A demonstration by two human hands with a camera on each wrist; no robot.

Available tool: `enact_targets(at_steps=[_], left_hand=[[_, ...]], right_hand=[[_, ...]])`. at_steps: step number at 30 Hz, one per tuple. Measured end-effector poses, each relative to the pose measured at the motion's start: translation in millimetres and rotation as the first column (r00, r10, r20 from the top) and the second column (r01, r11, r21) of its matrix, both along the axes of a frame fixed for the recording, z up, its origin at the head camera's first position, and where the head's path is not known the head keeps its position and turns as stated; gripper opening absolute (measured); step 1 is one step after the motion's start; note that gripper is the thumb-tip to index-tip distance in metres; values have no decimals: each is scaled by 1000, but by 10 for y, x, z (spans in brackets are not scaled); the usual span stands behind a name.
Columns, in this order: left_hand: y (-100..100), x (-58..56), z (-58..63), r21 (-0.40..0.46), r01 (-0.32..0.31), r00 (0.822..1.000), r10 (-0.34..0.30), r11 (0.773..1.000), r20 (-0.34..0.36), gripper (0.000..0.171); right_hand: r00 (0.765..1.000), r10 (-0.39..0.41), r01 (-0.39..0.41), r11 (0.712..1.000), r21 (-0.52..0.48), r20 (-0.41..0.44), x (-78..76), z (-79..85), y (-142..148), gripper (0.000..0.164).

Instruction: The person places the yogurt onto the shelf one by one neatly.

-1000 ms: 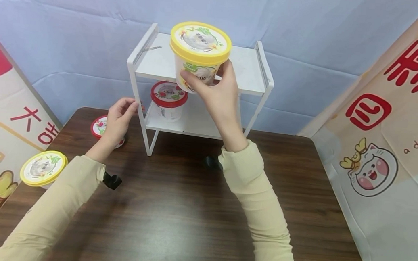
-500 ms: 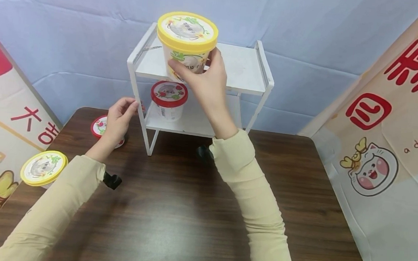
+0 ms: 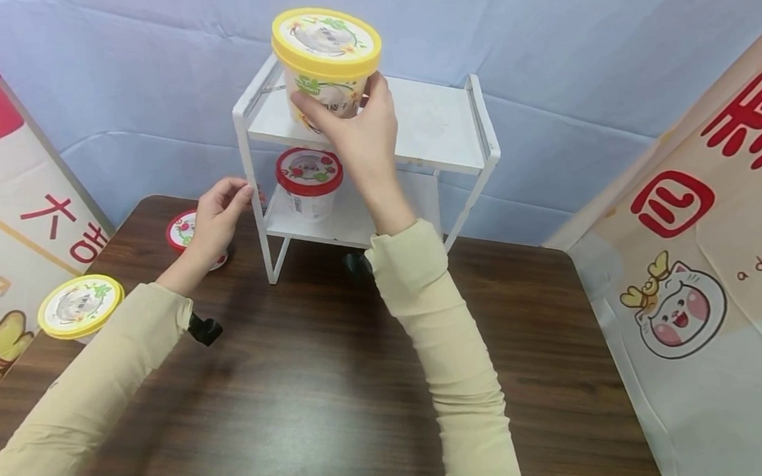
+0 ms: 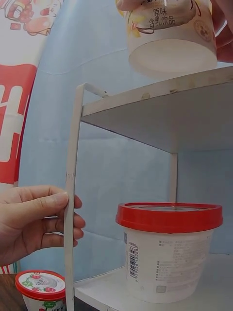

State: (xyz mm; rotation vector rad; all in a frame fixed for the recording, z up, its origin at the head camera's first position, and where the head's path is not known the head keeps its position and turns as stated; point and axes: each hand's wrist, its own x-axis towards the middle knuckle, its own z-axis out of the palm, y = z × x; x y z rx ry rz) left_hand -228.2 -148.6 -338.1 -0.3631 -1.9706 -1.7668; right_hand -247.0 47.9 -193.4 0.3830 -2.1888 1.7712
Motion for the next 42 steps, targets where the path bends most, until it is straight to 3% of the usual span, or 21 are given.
enact_targets(at_steps=[35, 42], left_hand=[[1, 19, 11, -4, -6, 1000, 6, 1000, 12, 19], [-1, 15, 14, -2, -5, 1000, 5, 1000, 6, 18]], right_hand=[[999, -45, 41, 988, 146, 28, -281, 41, -306, 77], [994, -72, 55, 978, 200, 81, -312, 49, -328, 77]])
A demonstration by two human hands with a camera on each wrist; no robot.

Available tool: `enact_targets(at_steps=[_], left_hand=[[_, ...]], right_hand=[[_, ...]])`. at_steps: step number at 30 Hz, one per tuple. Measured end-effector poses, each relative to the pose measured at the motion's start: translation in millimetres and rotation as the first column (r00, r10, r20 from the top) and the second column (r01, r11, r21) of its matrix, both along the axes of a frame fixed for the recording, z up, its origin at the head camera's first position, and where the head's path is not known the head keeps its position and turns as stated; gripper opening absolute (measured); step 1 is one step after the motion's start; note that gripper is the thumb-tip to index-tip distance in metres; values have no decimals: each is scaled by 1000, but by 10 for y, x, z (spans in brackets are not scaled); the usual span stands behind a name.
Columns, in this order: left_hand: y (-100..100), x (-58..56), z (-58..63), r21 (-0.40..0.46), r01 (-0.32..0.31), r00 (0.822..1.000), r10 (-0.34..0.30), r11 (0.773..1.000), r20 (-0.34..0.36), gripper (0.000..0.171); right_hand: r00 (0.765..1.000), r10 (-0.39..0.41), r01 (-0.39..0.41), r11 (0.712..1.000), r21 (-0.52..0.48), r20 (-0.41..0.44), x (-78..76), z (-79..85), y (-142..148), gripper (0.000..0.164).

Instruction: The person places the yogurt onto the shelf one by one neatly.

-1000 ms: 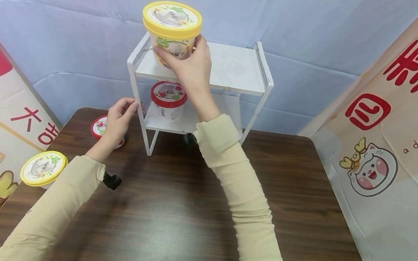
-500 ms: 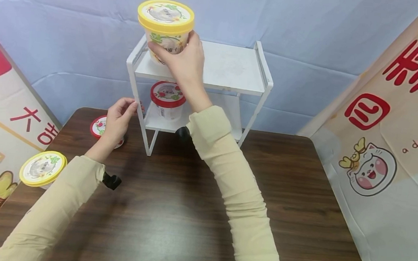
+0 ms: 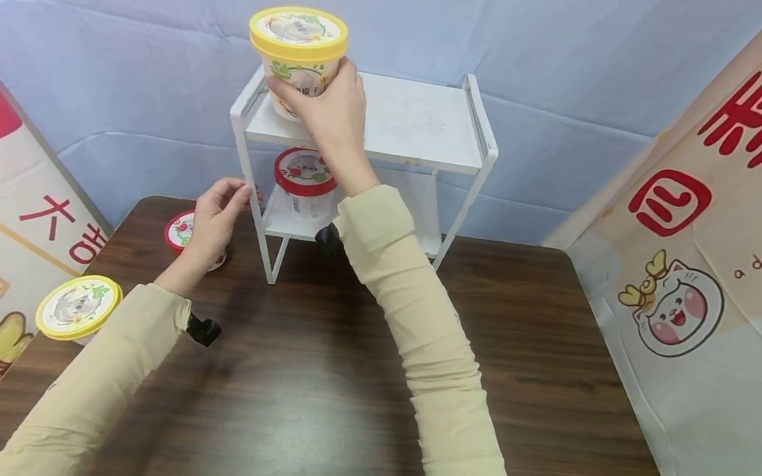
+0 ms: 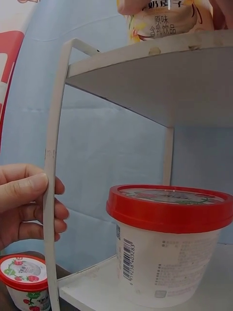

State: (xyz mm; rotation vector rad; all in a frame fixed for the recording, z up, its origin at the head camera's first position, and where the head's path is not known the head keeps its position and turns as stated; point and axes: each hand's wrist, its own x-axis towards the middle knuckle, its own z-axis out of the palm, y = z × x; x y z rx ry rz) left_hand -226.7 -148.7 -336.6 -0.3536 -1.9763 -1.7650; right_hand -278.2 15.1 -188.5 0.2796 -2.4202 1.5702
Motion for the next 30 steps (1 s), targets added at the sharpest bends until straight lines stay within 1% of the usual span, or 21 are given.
enact_targets(at_steps=[5, 14, 23, 30], left_hand=[[-6, 1, 3, -2, 1, 1000, -1, 1000, 1, 19], [-3, -2, 4, -1, 2, 1000, -2, 1000, 5, 19], [-2, -14, 3, 8, 10, 1000, -10, 1000, 10, 19], [-16, -5, -4, 7, 5, 1000, -5, 1000, 15, 19]], right_hand=[[1000, -3, 3, 999, 33, 19, -25, -4, -12, 76], [999, -15, 12, 998, 59, 49, -45, -3, -23, 75], [1000, 9, -11, 996, 83, 29, -34, -5, -27, 70], [999, 27, -30, 997, 77, 38, -26, 0, -18, 73]])
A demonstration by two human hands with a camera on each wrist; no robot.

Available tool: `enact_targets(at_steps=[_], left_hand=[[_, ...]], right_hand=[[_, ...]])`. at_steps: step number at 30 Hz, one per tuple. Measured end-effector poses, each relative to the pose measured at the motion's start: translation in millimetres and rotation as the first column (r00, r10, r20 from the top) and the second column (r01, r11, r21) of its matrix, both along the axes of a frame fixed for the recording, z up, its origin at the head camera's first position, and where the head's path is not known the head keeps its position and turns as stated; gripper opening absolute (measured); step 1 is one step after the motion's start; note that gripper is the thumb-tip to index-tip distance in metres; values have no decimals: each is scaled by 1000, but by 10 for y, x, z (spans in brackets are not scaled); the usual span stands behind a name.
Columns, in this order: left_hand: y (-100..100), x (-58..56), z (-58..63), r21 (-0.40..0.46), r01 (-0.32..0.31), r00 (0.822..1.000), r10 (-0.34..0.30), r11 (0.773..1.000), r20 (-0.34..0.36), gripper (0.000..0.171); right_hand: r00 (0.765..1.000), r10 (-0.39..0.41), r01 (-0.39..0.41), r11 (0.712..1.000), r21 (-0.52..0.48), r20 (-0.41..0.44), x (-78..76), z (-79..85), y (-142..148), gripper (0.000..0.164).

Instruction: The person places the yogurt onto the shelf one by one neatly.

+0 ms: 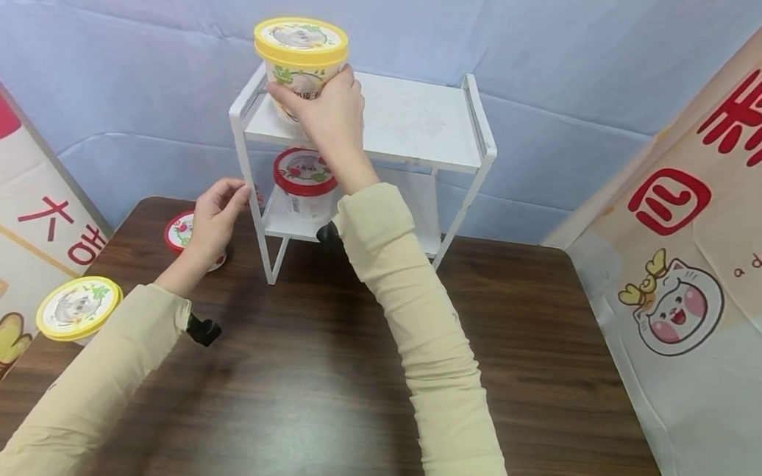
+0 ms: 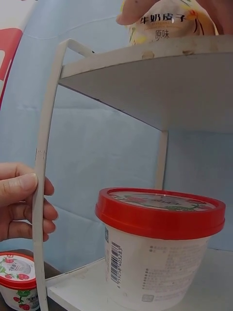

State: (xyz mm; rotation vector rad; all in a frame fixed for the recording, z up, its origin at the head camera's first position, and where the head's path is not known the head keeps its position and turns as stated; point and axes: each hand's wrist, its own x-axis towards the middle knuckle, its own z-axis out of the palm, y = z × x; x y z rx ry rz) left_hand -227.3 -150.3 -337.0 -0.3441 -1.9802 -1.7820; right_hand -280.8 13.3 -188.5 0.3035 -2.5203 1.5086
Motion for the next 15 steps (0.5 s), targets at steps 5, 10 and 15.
enact_targets(at_steps=[5, 10, 15], left_hand=[[2, 10, 2, 5, 1, 1000, -1, 1000, 8, 19], [3, 16, 7, 5, -2, 1000, 2, 1000, 7, 20], [7, 23, 14, 1, 1, 1000, -1, 1000, 10, 19]], right_hand=[[1000, -17, 17, 999, 45, 8, 55, 4, 29, 81], [998, -57, 53, 993, 110, 31, 172, 8, 99, 97], [998, -60, 60, 994, 88, -9, 319, 8, 195, 91]])
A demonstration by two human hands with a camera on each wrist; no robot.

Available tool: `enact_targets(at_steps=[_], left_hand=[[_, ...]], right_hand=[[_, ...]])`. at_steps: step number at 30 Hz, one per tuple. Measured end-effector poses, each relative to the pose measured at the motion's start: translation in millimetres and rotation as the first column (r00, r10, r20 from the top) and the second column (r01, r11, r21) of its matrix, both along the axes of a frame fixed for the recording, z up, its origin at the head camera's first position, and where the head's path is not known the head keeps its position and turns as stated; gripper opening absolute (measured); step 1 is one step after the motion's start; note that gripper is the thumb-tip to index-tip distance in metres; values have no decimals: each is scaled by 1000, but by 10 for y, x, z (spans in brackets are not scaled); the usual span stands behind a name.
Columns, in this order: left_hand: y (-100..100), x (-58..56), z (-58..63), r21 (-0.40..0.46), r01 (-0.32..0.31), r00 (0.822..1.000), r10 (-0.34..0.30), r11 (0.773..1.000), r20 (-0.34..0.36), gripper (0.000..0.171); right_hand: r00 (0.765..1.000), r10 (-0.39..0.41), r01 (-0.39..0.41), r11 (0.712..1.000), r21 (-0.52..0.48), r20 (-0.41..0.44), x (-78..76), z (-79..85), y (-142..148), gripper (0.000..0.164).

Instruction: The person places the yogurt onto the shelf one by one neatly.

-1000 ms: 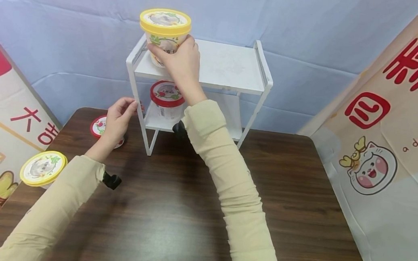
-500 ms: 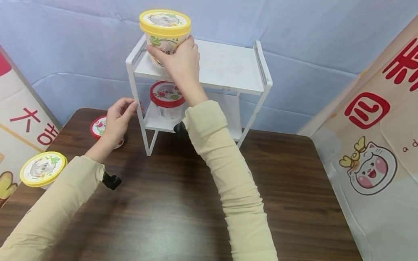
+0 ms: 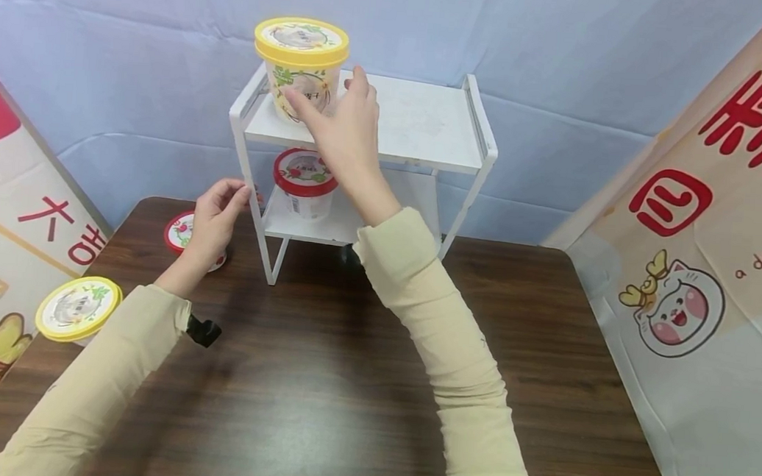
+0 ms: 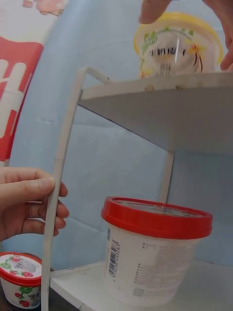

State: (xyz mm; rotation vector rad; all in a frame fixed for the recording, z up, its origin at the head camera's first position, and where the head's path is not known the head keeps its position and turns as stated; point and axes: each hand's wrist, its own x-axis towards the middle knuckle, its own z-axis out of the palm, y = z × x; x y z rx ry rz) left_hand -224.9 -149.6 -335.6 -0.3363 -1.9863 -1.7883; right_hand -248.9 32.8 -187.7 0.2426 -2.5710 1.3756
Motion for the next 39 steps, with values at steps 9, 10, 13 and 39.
enact_targets(at_steps=[9, 10, 13, 39], left_hand=[[9, 7, 2, 3, -4, 1000, 4, 1000, -4, 20], [9, 9, 3, 2, -4, 1000, 4, 1000, -3, 20], [7, 11, 4, -2, -8, 1000, 8, 1000, -7, 19], [14, 0, -5, -7, -9, 1000, 9, 1000, -13, 20]], right_hand=[[989, 2, -3, 1000, -8, -147, 206, -68, 190, 70], [985, 5, -7, 1000, -10, -173, 223, -82, 208, 67], [963, 23, -24, 1000, 0, -268, 261, -129, 258, 55], [882, 315, -205, 926, 318, -350, 508, -636, 458, 34]])
